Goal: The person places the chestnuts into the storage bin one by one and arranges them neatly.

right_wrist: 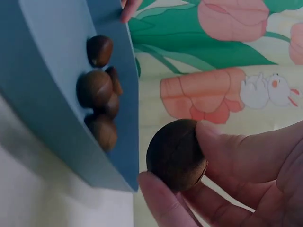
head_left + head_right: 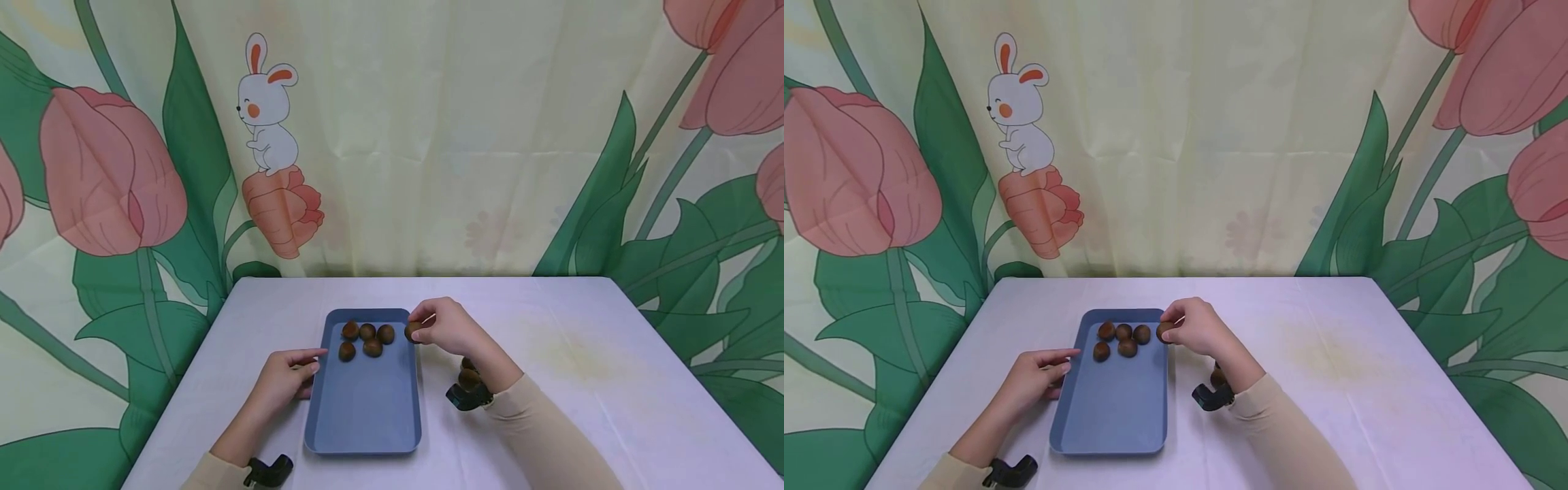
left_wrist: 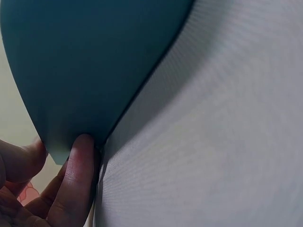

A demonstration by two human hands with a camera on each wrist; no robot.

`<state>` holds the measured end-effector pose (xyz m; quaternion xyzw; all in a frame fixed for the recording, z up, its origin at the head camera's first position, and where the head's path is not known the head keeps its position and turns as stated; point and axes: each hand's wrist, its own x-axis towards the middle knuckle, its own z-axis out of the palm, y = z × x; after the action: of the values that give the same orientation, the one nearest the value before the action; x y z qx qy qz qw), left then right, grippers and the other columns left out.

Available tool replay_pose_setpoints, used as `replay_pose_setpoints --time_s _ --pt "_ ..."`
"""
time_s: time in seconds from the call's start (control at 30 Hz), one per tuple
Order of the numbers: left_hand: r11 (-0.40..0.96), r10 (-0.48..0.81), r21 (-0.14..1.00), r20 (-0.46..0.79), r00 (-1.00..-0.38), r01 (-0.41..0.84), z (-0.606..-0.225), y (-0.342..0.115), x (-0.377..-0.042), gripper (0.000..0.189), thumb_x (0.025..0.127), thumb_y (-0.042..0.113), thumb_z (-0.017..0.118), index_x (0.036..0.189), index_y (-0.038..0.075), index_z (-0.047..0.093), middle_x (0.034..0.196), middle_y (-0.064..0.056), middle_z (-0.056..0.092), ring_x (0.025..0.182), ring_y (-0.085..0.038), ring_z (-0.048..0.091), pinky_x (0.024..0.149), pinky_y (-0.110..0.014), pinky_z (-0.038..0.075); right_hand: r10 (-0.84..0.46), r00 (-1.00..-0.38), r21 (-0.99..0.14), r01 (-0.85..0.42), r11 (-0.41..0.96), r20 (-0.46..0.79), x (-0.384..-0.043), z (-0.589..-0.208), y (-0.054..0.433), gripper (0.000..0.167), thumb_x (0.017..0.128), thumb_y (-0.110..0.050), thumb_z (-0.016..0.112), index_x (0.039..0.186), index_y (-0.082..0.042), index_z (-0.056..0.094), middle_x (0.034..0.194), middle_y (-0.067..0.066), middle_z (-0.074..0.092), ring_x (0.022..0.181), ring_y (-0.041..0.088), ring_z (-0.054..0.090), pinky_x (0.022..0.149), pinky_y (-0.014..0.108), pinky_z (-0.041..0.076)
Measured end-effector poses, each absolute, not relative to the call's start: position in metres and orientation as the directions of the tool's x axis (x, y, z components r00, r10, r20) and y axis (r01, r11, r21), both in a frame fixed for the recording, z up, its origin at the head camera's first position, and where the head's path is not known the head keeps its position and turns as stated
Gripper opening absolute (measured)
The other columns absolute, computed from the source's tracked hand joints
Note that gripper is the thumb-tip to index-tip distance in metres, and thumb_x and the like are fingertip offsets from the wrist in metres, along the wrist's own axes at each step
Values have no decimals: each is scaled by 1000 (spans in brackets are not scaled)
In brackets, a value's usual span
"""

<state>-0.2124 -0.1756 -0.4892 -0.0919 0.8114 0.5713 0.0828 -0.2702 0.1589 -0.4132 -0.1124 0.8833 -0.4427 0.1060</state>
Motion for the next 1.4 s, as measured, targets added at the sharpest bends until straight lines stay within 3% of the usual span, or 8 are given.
replay_pose_setpoints --time_s 0.23,0.43,0.97,1.4 --pt "316 -51 916 -243 -969 -246 -494 -178 -212 32 103 3 68 132 11 78 122 -17 73 84 -15 72 65 -34 67 -298 -950 -784 -113 611 -96 -272 -417 133 18 88 -3 84 104 -9 81 101 4 75 86 15 73 72 30 63" --pt "312 -51 917 -243 -969 -247 -494 -178 -211 32 104 3 67 133 11 78 122 -17 73 83 -15 72 65 -35 68 -297 -951 -697 -154 700 -88 -275 -420 116 18 86 -7 87 103 -11 82 97 1 76 89 17 65 75 31 57" --pt "330 -50 914 -234 -971 -237 -491 -178 -213 32 103 3 69 132 13 79 123 -17 72 83 -15 71 64 -35 67 -270 -958 -582 -166 796 -95 -282 -431 92 18 83 -8 90 98 -8 80 95 5 74 85 20 64 70 33 58" --pt "332 -52 913 -231 -971 -235 -488 -179 -211 32 103 3 69 132 13 78 121 -17 72 80 -14 71 64 -34 67 -328 -938 -561 -212 801 -114 -284 -438 84 17 82 -7 91 92 -13 79 91 1 75 84 18 63 73 31 56"
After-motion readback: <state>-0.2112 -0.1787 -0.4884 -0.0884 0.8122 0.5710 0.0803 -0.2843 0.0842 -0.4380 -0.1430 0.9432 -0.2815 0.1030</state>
